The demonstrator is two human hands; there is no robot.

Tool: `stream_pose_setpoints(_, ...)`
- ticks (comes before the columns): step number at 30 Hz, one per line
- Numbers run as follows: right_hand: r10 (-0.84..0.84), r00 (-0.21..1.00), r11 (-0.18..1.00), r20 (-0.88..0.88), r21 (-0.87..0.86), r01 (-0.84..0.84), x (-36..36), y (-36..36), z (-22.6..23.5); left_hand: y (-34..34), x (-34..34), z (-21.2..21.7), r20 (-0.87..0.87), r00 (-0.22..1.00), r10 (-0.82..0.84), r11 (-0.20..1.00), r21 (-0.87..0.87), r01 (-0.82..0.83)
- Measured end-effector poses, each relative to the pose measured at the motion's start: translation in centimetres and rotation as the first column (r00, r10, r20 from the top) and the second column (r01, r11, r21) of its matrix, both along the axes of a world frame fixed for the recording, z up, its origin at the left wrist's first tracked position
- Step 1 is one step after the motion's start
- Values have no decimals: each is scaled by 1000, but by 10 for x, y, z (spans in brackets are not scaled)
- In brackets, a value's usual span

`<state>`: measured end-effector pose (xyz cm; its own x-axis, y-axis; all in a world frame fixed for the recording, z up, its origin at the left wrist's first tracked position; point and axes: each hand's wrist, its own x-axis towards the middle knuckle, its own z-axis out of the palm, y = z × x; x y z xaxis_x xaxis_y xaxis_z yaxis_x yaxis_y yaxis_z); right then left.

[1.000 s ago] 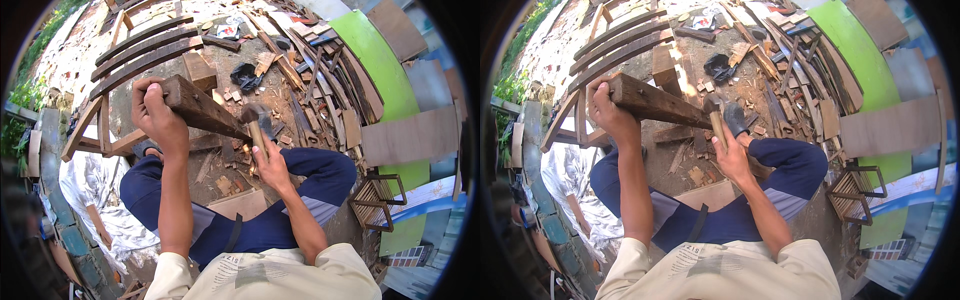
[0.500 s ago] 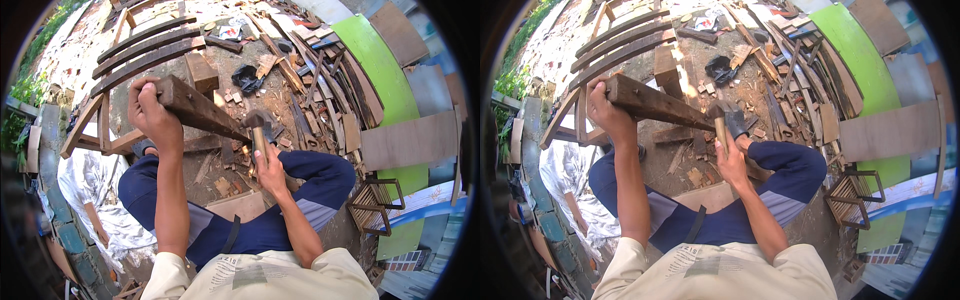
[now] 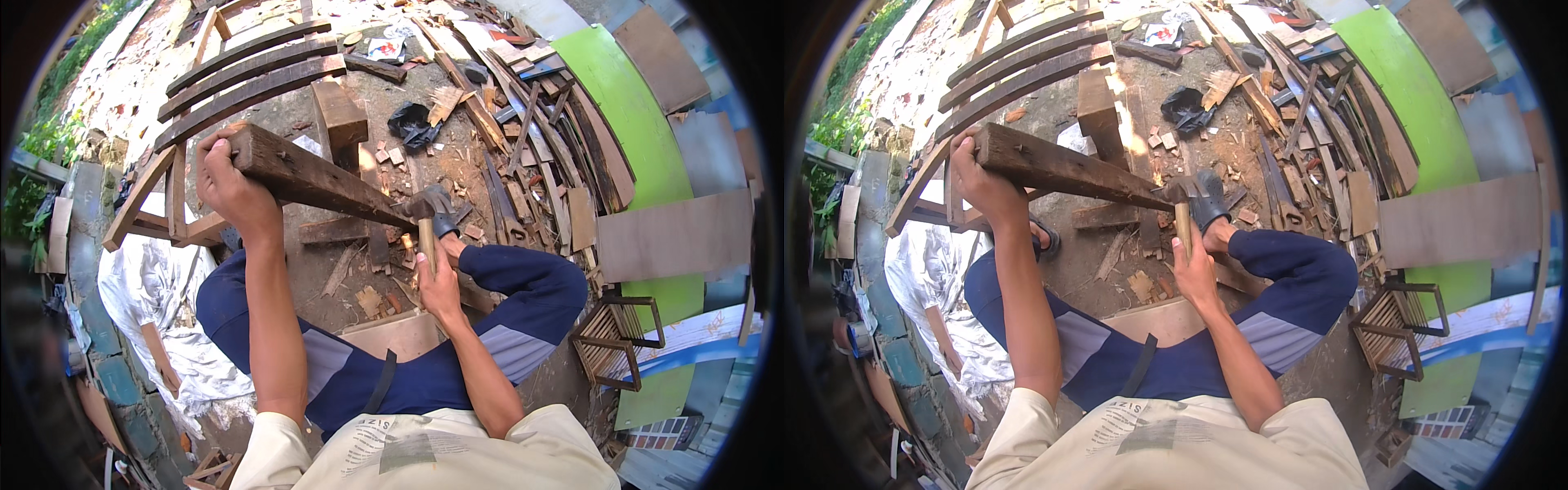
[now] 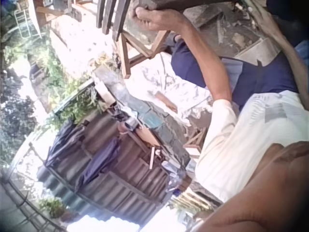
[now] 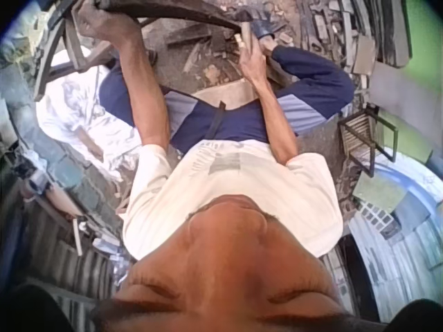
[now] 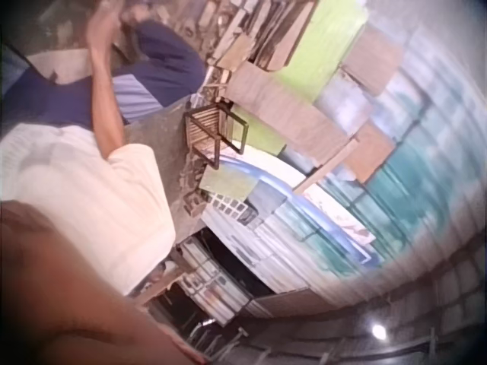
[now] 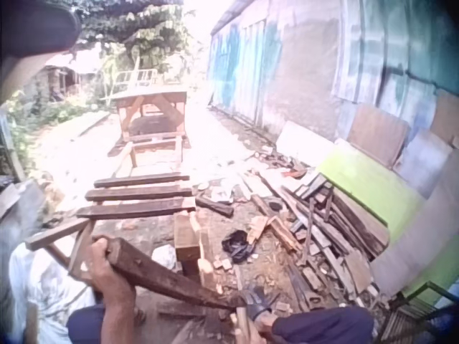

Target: The person sits on the ground and uses a hammer to strike a wooden chair frame, breaking it apart into smaller pieces. The person repeatedly hits the joints and legs of the chair to separate the components.

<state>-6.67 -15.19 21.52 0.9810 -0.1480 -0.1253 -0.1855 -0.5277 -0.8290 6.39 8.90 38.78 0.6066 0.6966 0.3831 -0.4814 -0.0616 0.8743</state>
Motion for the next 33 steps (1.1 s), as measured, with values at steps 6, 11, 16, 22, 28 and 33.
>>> stream_pose_setpoints(6,-164,926,706,-340,615,351,2,-15,-2,50,5,-21,-35,997,-74,957,-284,61)
stream_pose_setpoints(11,-236,916,361,-325,846,393,3,-71,-22,135,-4,-68,-19,982,-190,906,-389,168)
stream_pose_setpoints(16,-339,821,90,-460,853,515,36,-80,-34,174,-9,-97,12,982,-190,861,-478,173)
stream_pose_setpoints(22,-51,775,250,-630,743,620,53,15,-75,179,-4,-94,-15,990,-142,867,-483,117)
stream_pose_setpoints(28,182,710,566,-680,663,490,28,46,-68,194,-9,-90,-59,995,-85,889,-455,49)
stream_pose_setpoints(33,-218,685,253,-695,637,728,51,19,-81,212,-22,-105,-4,992,-129,828,-551,105)
